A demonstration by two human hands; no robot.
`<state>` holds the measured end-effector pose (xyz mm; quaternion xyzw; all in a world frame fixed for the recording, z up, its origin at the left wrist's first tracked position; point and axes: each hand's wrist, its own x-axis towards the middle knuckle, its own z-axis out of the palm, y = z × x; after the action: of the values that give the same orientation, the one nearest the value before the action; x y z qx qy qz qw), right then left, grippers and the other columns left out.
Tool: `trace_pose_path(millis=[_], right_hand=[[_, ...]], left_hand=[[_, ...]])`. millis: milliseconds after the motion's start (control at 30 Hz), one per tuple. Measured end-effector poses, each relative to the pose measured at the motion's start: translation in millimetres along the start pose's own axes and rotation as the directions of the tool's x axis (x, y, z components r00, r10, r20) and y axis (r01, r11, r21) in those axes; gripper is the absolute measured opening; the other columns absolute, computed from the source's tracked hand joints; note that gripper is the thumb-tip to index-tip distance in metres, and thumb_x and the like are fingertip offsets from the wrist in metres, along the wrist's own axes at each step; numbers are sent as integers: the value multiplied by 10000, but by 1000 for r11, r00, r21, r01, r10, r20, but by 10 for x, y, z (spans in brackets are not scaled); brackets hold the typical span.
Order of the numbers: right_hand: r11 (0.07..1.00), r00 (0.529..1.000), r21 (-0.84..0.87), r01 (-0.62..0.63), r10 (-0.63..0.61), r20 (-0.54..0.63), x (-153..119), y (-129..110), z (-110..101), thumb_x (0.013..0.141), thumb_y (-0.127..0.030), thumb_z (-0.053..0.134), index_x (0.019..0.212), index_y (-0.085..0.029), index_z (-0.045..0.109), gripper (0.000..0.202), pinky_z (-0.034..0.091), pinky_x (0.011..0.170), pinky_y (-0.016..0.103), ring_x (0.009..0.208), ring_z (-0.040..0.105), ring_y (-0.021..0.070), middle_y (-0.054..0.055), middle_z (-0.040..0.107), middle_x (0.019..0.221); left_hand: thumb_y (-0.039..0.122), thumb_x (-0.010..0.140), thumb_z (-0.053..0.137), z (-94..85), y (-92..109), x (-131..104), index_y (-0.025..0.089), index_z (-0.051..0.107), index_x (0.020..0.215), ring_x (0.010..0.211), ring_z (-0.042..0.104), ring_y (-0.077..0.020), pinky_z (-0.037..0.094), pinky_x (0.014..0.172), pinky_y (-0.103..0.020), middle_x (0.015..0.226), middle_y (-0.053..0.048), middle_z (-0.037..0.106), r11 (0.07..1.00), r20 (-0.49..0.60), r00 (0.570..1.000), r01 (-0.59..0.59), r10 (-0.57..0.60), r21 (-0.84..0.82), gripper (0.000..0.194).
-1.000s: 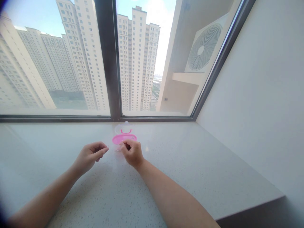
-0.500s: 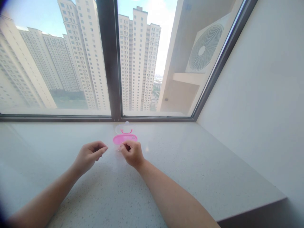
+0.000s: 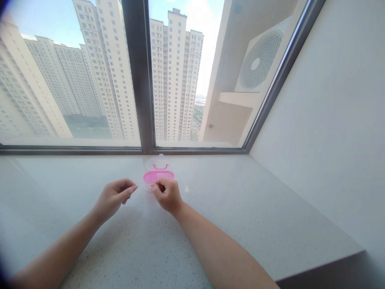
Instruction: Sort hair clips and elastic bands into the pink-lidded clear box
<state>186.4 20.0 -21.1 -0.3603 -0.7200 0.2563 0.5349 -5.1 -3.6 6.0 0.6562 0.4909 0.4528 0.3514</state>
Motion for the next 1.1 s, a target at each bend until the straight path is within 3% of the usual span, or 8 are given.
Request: trace_pose_path(millis=[333, 700, 1100], right_hand=[[999, 1000, -46, 11, -11, 8, 7, -29, -14, 754, -213, 532, 525, -152, 424, 260, 232, 454, 205, 469, 279, 65, -49, 321, 489], [1000, 999, -29, 1, 0, 42, 4, -20, -8, 796, -256, 517, 619, -127, 587, 231, 272, 473, 205, 488, 332, 77, -30, 399, 519], [998, 1000, -59, 5, -6, -7, 4, -46, -11, 774, -244, 513, 527, -149, 464, 269, 246, 458, 208, 472, 288, 71, -42, 335, 491]], left_hand=[[372, 783, 585, -8, -17, -4, 154, 555, 657, 459, 395, -84, 321, 446, -201, 509, 54, 443, 1000, -15, 1000, -11, 11, 29, 253], [392, 787, 588, -4, -13, -2, 151, 580, 713, 461, 402, -84, 335, 448, -201, 530, 51, 465, 1000, 4, 1000, 3, -3, -1, 252], [369, 788, 580, -4, -29, 9, 156, 570, 677, 465, 407, -86, 336, 446, -197, 523, 50, 456, 998, 10, 1000, -17, 17, 57, 240]])
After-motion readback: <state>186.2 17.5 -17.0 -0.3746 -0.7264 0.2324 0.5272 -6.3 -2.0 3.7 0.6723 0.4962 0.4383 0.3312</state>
